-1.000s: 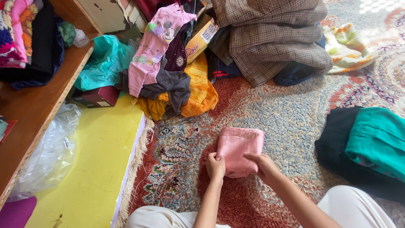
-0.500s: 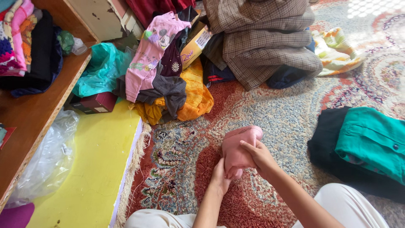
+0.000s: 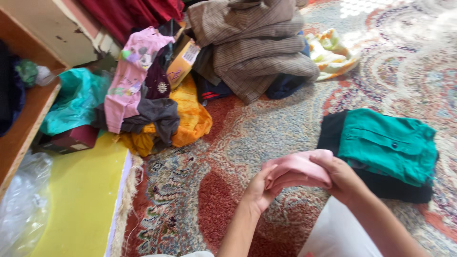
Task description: The person sits on a patterned rug and folds several garments by hand, including a green patterned cloth, a black cloth, a pink cloth, a pink shirt, and a dark striped shirt. Each item is smoothed and folded into a compact rectangle and placed in a growing stack.
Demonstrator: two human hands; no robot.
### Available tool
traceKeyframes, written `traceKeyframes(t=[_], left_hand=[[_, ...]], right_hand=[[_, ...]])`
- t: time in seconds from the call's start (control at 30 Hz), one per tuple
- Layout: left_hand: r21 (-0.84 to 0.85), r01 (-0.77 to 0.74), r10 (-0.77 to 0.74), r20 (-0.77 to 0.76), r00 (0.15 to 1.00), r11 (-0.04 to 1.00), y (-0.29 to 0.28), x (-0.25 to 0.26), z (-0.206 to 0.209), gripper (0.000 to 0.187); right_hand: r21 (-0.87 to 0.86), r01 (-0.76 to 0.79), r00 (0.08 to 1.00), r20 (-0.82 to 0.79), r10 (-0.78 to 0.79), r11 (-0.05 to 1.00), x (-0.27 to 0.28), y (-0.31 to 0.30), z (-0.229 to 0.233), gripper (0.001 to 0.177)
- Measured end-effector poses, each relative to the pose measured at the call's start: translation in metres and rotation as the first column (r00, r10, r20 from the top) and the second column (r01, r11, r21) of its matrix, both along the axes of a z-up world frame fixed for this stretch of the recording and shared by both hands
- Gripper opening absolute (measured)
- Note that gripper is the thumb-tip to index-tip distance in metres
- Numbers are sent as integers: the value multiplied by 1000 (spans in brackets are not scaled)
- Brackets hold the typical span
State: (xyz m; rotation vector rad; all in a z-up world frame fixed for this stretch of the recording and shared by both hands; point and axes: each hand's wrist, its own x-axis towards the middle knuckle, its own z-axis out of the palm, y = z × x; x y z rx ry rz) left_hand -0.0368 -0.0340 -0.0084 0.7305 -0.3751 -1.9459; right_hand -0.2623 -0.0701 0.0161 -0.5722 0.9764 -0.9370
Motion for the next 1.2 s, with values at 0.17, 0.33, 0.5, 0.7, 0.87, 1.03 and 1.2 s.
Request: traceKeyframes(t=[0.17,0.33,0.5,0.7,0.87,1.03,1.2], left_hand=[[-301,31,11,137,990,953,-60,-81,16,20],[-401,66,24,215,976,914,-118,-166,42,27],[-310,11,163,529,833,951,-138,-223,-3,42],[-172,14,140,846,514,985,-127,-250,-55,56],[-213,4,170,792,587,977,-115,-241,-53,53],[-186,-50,164,667,727,981,-105,-182,-65,38],[-173,-96,187,654,733,980,-87,-60,-94,20]], right_hand=[[-148,133,988,-57,-143,980,-94,-22,42,33],[-457,242,919,-174,-353,856,-187,-33,63,31],[-513,215,797,-399,-453,831,-236,-40,-31,33],[-338,387,632,-580,-514,858,-260,-36,-127,55],[-513,259,84,-832,-548,818,-244,-30,-109,65],[-743,-149,-163,-633,-757,653,-176,-12,-66,56],[-708,-283,145,-698,-701,647,-67,-18,-30,43]])
